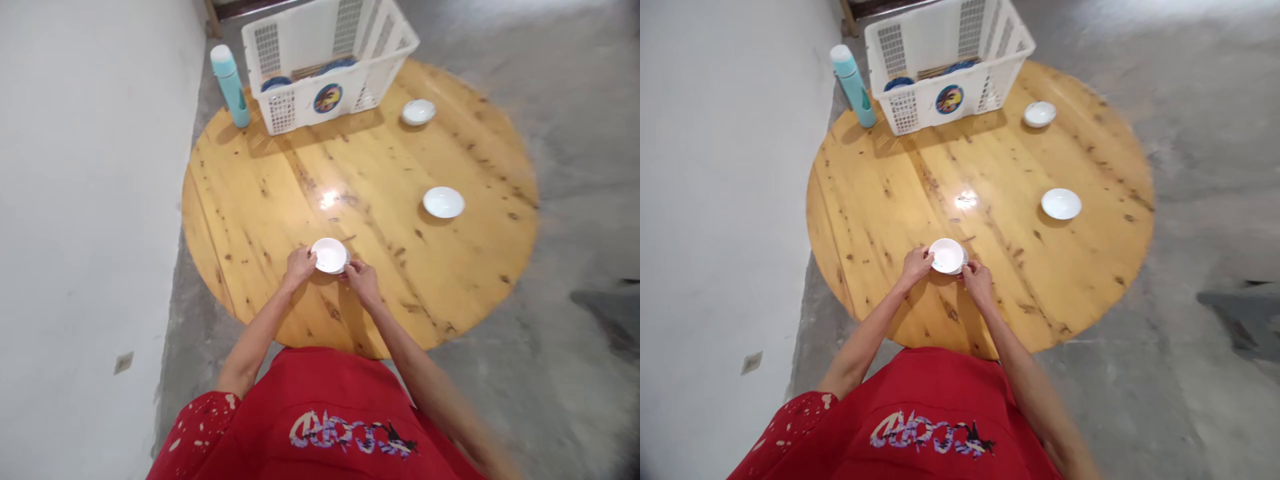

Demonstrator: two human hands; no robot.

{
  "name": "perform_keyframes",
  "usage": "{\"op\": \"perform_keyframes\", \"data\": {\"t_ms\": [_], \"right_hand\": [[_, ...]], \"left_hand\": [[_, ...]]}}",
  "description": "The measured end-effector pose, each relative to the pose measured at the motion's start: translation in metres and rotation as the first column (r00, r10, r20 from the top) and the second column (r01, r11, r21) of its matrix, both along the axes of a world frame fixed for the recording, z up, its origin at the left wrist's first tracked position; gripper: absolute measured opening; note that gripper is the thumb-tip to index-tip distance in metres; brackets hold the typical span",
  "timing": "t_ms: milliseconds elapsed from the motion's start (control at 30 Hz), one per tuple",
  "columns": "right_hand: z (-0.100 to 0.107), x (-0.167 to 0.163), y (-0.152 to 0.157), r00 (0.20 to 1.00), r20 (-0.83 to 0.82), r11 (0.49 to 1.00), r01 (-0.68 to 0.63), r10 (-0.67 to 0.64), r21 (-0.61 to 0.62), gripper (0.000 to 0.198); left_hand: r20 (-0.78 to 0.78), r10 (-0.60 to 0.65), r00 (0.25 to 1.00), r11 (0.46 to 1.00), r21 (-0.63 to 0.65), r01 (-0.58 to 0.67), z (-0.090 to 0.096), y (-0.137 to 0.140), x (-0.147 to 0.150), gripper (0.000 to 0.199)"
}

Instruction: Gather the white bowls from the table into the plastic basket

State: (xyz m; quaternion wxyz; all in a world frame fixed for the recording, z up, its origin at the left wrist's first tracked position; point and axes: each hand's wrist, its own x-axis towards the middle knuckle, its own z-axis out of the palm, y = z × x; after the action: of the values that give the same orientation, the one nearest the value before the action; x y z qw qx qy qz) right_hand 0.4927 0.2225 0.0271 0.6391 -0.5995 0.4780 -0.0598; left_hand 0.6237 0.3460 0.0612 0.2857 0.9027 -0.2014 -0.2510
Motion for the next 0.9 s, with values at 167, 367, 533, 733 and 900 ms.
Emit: {"op": "perform_keyframes", "data": {"t_ms": [167, 367, 533, 733, 900], "right_hand": [[0.005, -0.013, 0.001, 0.998, 0.039, 0.998, 0.051, -0.052, 0.031, 0.015], [0.006, -0.048, 0.001, 0.981, 0.078, 0.983, 0.170, -0.175, 0.067, 0.014], [0.003, -0.089, 0.007, 0.957, 0.082, 0.958, 0.272, -0.279, 0.086, 0.030], [-0.002, -0.130, 0.025, 0.930, 0.069, 0.930, 0.353, -0.361, 0.105, 0.052], [-0.006, -0.123, 0.026, 0.939, 0.089, 0.941, 0.322, -0.332, 0.107, 0.053]], "left_hand": [[0.095, -0.086, 0.992, 0.983, 0.169, 0.069, 0.001, -0.008, 0.002, 0.022], [0.116, -0.127, 0.985, 0.972, 0.212, 0.101, -0.004, -0.012, 0.006, 0.019], [0.100, -0.137, 0.985, 0.970, 0.213, 0.113, -0.009, -0.010, 0.005, 0.022], [-0.022, -0.126, 0.992, 0.986, 0.110, 0.127, -0.022, -0.008, 0.002, 0.022], [-0.094, -0.061, 0.994, 0.994, 0.079, 0.069, -0.022, -0.012, -0.002, 0.021]]}}
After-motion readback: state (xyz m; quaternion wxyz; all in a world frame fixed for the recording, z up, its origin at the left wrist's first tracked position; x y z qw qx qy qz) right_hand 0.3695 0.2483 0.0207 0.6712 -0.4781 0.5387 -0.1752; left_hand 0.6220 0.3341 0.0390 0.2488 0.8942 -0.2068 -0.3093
